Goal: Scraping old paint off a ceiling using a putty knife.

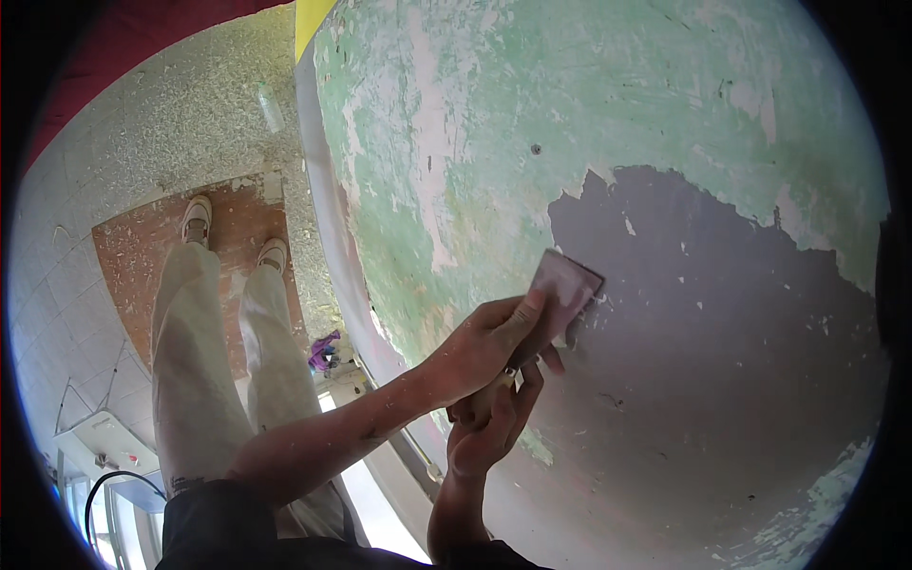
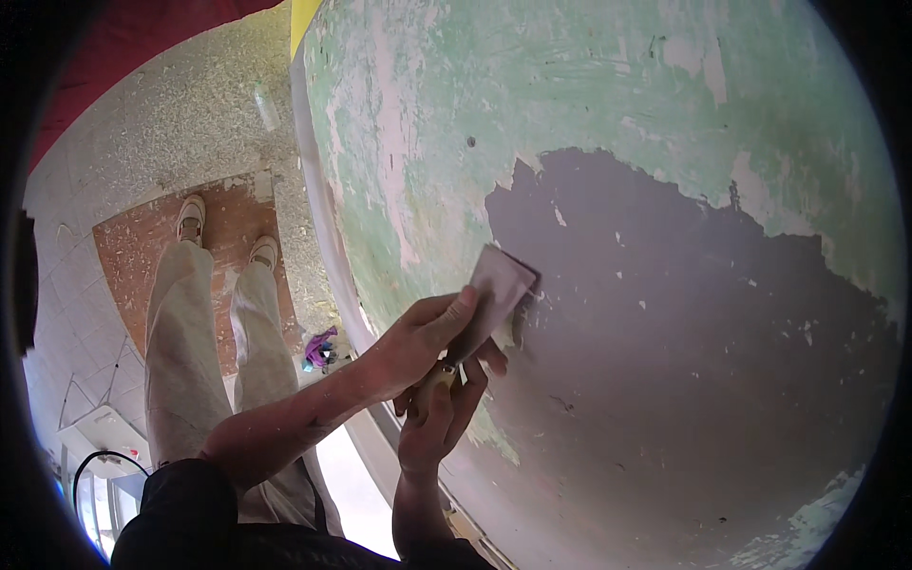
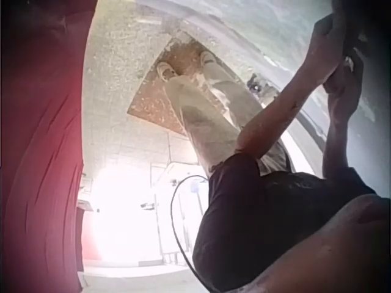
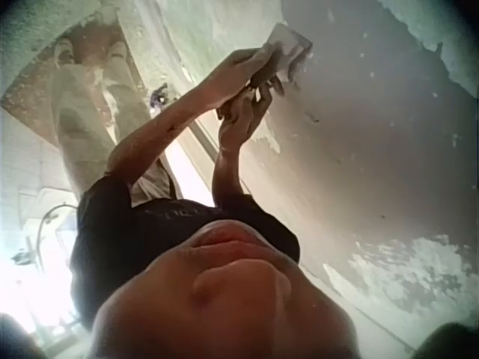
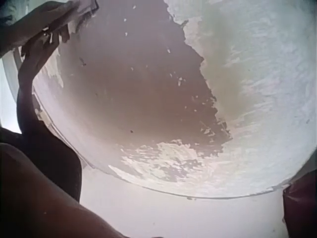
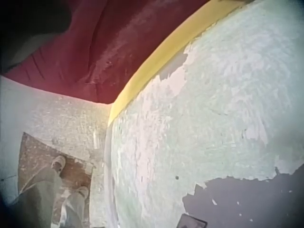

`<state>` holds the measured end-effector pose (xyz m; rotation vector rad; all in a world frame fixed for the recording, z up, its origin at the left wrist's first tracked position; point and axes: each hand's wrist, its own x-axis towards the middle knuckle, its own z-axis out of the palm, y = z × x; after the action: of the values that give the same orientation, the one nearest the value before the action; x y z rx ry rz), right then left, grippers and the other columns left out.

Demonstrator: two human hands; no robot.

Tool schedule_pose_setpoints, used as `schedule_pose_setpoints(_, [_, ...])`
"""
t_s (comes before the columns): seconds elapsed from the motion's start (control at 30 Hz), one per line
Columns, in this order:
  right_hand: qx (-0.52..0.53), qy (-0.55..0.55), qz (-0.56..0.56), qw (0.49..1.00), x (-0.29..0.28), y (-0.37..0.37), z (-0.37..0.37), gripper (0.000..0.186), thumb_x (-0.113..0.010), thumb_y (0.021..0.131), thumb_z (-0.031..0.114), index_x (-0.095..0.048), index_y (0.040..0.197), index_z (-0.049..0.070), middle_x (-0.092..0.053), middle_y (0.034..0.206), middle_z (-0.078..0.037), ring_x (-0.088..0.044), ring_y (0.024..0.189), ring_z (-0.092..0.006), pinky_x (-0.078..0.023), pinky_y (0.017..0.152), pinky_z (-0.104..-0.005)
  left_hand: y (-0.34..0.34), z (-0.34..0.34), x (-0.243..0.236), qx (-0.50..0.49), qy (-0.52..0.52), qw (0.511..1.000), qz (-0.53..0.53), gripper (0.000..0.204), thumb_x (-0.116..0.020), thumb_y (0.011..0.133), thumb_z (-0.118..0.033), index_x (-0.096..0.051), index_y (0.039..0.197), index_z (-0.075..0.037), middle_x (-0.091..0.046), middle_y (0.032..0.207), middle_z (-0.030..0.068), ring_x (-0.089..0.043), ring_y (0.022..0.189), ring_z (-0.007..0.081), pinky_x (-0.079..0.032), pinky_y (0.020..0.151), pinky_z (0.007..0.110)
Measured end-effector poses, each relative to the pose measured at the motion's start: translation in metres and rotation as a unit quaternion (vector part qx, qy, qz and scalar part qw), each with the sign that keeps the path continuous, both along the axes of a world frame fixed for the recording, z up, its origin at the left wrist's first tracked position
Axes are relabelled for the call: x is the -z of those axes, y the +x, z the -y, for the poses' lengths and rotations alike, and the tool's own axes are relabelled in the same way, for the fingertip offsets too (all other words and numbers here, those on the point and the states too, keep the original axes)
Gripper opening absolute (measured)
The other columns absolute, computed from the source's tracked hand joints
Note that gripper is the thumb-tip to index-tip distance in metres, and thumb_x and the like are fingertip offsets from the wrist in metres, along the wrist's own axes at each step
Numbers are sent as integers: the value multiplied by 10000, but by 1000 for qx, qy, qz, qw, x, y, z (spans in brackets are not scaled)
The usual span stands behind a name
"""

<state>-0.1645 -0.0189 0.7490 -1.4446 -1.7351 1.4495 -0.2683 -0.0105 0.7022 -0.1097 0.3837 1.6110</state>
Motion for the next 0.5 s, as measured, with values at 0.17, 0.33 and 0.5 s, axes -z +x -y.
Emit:
schedule_pose_setpoints(0.17, [36, 17, 41, 998, -3, 13, 4, 476, -408, 989, 263, -383, 1403, 30, -579, 990, -60, -475, 615, -79, -376, 522, -234, 10, -5, -3, 39, 61, 997, 39, 588, -310, 1073, -507, -571, 1083, 19, -730, 870, 154, -699, 767, 191, -545, 740, 293])
schedule_pose_setpoints(0.33, [12, 197, 151, 969, 10, 8, 6, 422, -379, 1036, 244, -419, 1376, -3, -513, 1195, -94, -533, 1076, -151, -398, 952, -307, 16, -8, -11, -14, 13, 999, 32, 548, -334, 1083, -464, -512, 844, -4, -509, 599, 40, -650, 581, 181, -518, 585, 296])
schedule_pose_setpoints(0.5, [-9, 240, 193, 951, 13, 14, 3, 374, -398, 1032, 244, -427, 1325, 15, -436, 1264, -85, -434, 1214, -152, -318, 1035, -302, 9, -11, -11, -10, 23, 999, 27, 535, -331, 1086, -455, -493, 825, -17, -485, 582, 28, -647, 578, 176, -511, 576, 300])
